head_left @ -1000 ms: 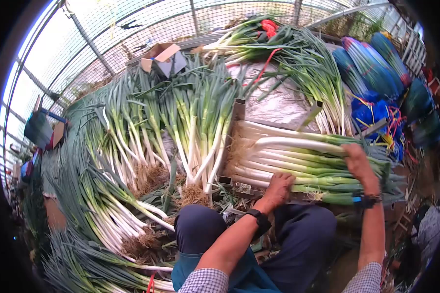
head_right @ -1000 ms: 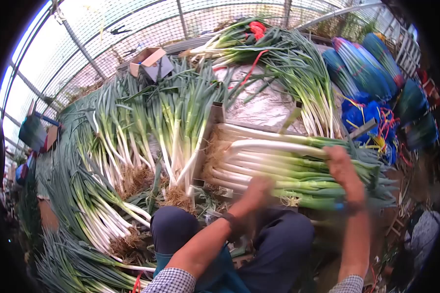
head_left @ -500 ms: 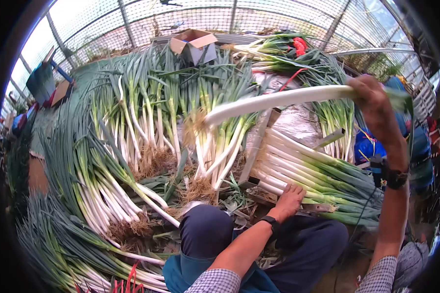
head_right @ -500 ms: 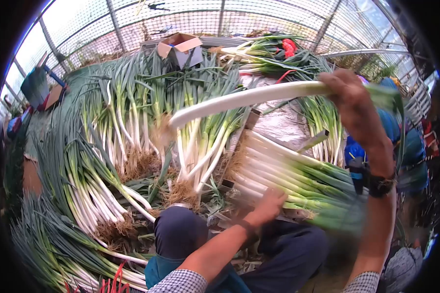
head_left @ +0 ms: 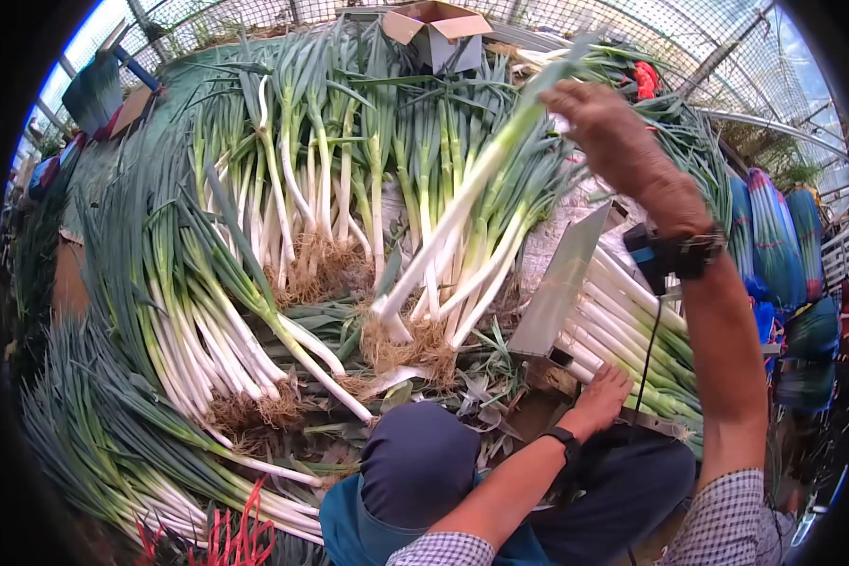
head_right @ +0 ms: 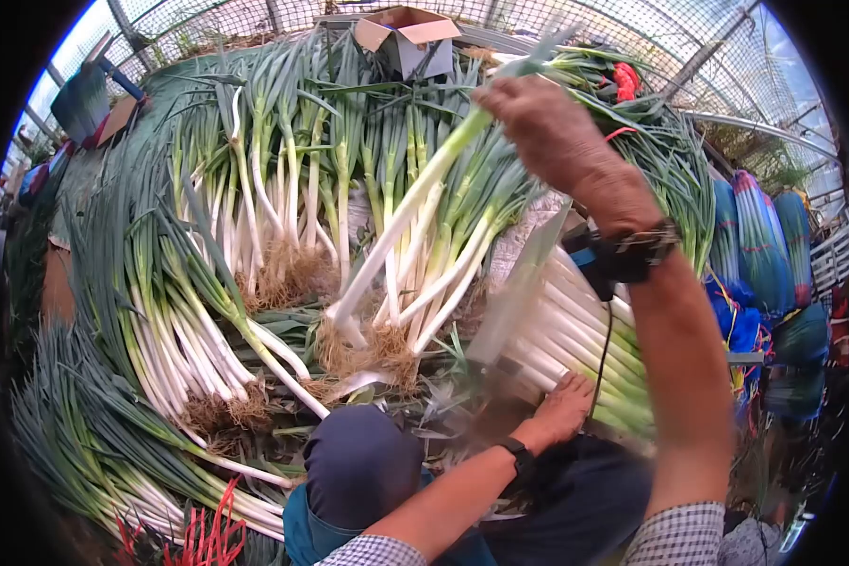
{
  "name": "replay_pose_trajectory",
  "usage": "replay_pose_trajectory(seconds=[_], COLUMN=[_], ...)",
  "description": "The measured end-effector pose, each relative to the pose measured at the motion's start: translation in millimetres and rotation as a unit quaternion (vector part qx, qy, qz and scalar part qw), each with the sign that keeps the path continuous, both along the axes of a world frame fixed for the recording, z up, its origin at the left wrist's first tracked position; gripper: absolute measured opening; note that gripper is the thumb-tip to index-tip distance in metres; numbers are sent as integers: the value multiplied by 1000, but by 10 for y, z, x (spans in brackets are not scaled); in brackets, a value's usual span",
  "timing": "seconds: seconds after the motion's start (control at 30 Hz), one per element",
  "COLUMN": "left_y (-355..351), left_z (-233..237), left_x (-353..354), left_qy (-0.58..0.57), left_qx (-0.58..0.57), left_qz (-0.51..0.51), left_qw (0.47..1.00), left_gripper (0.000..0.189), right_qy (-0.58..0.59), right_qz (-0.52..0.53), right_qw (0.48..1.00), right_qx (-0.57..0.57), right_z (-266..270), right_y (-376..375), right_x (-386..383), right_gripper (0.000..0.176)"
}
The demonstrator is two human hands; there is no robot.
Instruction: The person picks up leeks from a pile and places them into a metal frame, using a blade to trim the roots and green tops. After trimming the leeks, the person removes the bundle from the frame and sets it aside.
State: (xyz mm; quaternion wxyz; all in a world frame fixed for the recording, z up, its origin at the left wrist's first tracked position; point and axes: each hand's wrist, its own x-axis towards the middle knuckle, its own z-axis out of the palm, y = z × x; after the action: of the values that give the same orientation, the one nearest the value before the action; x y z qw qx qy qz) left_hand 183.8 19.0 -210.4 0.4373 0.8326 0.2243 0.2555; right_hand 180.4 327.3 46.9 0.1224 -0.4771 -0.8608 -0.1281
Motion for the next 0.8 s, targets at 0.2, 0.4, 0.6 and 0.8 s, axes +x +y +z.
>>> replay_pose_trajectory(seconds=[0.2,0.4,0.6,0.8], left_y=[11,121,135,241], left_z=[13,46,-205,-277], left_x=[-2,5,23,-13], left_qy=[-19,32,-19,32], left_qx=[-2,-45,159,203], left_qz=[0,-63,-54,-82], left_qw=[1000,996,986,975], left_gripper=[41,29,50,57], right_qy=[81,239,366,317], right_qz=[-140,-411,-635,-588], right_qw=[986,879,678,711], right_qx=[-45,40,-40,-219], right_z=[754,832,-290,-2551], right_y=[-1360,-4090,-6271,-7380], right_x=[942,1885,1523,1419], right_gripper=[33,10,18,22])
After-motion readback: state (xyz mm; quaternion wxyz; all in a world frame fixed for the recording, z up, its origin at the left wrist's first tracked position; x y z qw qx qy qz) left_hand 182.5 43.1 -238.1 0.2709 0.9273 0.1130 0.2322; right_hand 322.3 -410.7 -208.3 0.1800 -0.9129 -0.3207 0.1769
